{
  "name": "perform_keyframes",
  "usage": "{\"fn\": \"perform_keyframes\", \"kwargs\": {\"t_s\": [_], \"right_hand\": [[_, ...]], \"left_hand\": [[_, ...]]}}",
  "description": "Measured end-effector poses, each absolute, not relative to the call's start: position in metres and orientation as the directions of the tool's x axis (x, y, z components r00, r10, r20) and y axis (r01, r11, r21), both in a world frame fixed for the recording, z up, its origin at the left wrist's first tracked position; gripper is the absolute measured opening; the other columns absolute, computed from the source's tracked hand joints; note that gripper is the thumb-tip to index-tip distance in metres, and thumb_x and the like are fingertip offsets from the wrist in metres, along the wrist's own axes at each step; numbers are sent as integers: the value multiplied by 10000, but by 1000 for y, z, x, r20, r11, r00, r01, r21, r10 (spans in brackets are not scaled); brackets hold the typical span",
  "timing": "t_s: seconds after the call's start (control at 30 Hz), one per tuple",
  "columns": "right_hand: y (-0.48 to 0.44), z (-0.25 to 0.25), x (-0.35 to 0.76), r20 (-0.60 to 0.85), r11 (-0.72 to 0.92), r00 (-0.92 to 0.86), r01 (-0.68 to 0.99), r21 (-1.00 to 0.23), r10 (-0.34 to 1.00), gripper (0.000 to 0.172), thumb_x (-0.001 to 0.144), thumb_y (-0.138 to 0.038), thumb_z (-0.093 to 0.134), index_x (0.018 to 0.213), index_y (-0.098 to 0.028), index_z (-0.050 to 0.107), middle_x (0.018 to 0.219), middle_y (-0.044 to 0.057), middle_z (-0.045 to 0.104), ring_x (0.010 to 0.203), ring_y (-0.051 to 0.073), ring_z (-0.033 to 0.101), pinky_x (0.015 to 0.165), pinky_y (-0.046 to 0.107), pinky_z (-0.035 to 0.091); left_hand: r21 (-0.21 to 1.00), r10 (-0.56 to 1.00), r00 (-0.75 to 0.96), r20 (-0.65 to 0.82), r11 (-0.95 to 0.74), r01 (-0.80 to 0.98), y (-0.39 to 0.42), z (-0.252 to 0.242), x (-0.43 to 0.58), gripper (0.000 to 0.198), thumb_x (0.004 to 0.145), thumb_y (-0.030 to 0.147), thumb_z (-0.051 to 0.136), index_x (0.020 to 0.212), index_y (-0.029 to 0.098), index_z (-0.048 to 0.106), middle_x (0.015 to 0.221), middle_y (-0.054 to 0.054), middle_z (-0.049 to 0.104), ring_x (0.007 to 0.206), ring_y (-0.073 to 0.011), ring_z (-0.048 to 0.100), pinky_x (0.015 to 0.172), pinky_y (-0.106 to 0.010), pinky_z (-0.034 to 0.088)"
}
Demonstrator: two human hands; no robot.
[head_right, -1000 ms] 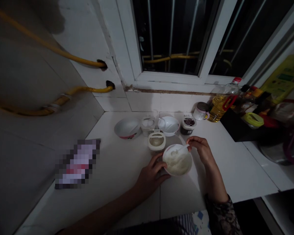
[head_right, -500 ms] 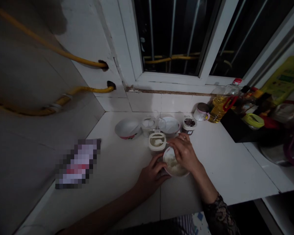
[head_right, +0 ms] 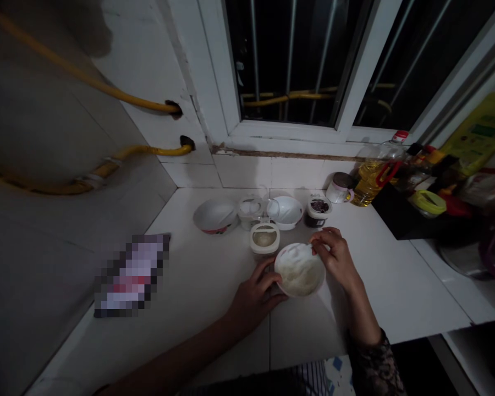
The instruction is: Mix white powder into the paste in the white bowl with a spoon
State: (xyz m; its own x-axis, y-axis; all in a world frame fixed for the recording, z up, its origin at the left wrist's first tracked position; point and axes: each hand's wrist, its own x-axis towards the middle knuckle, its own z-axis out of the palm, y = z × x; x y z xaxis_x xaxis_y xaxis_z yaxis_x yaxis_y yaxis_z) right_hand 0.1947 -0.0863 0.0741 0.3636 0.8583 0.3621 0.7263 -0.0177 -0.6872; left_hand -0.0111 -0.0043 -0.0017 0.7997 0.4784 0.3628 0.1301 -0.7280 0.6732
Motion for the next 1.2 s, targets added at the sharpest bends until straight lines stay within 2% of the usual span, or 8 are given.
{"fn": "perform_keyframes", "kwargs": {"t_s": [0.1, 0.17, 0.27, 0.37, 0.43, 0.53, 0.73, 1.2], "right_hand": [[-81, 73, 187, 236, -27, 250, 737, -675, 939, 147, 833, -193, 491, 770, -223, 620, 578, -41, 609, 622, 152, 559, 1021, 436, 265], [-79, 73, 183, 179, -47, 243, 705, -707, 953, 160, 826, -205, 485, 736, -223, 616, 568, -36, 615, 668, 161, 571, 1014, 427, 266], [-79, 74, 184, 125, -135, 388, 578, -805, 913, 150, 779, -263, 515, 692, -209, 624, 563, -5, 624, 737, 193, 576, 879, 374, 368], [-82, 75, 191, 16, -186, 519, 336, -923, 855, 137, 712, -304, 560, 697, -186, 629, 534, -6, 607, 601, 171, 550, 686, 308, 403], [-83, 76, 196, -17, -165, 551, 221, -961, 834, 130, 675, -302, 588, 690, -179, 628, 499, -17, 592, 544, 153, 530, 658, 290, 399], [-84, 79, 199, -5, -124, 585, 165, -978, 811, 103, 658, -273, 606, 681, -178, 637, 482, -23, 593, 540, 142, 529, 675, 279, 401], [-86, 80, 200, 4, -108, 591, 154, -982, 806, 96, 652, -258, 605, 680, -174, 641, 476, -22, 590, 535, 142, 531, 674, 282, 409], [-89, 84, 199, -68, -224, 444, 310, -924, 893, 120, 661, -256, 545, 656, -168, 627, 512, -29, 545, 510, 125, 499, 567, 256, 381]], "left_hand": [[666, 481, 795, 369, -734, 134, -5, -3, -10, 234, 761, 280, 720, 939, 220, 582, 1290, -95, 485, 877, -200, 657, 703, -336, 567], [664, 482, 795, 368, -735, 138, -5, -3, -10, 228, 762, 280, 718, 936, 220, 584, 1289, -94, 487, 874, -200, 658, 694, -332, 568], [663, 483, 798, 359, -734, 146, -5, -2, -10, 220, 759, 278, 718, 929, 223, 590, 1295, -84, 485, 885, -199, 659, 689, -321, 569], [662, 484, 798, 358, -734, 147, -5, -1, -10, 235, 745, 267, 733, 925, 226, 588, 1294, -76, 489, 921, -201, 654, 713, -316, 568], [664, 484, 801, 353, -733, 150, -4, 0, -10, 241, 740, 259, 739, 924, 223, 587, 1295, -78, 489, 917, -200, 656, 728, -320, 567], [664, 486, 804, 341, -730, 160, -4, 1, -10, 245, 736, 251, 742, 919, 219, 582, 1300, -82, 486, 909, -204, 658, 724, -324, 568], [662, 487, 810, 327, -730, 171, -5, 1, -11, 234, 751, 252, 728, 926, 222, 576, 1317, -86, 473, 935, -207, 653, 735, -331, 565], [665, 487, 807, 333, -728, 165, -5, 0, -10, 255, 738, 249, 746, 926, 220, 577, 1301, -89, 479, 919, -202, 650, 737, -340, 565]]}}
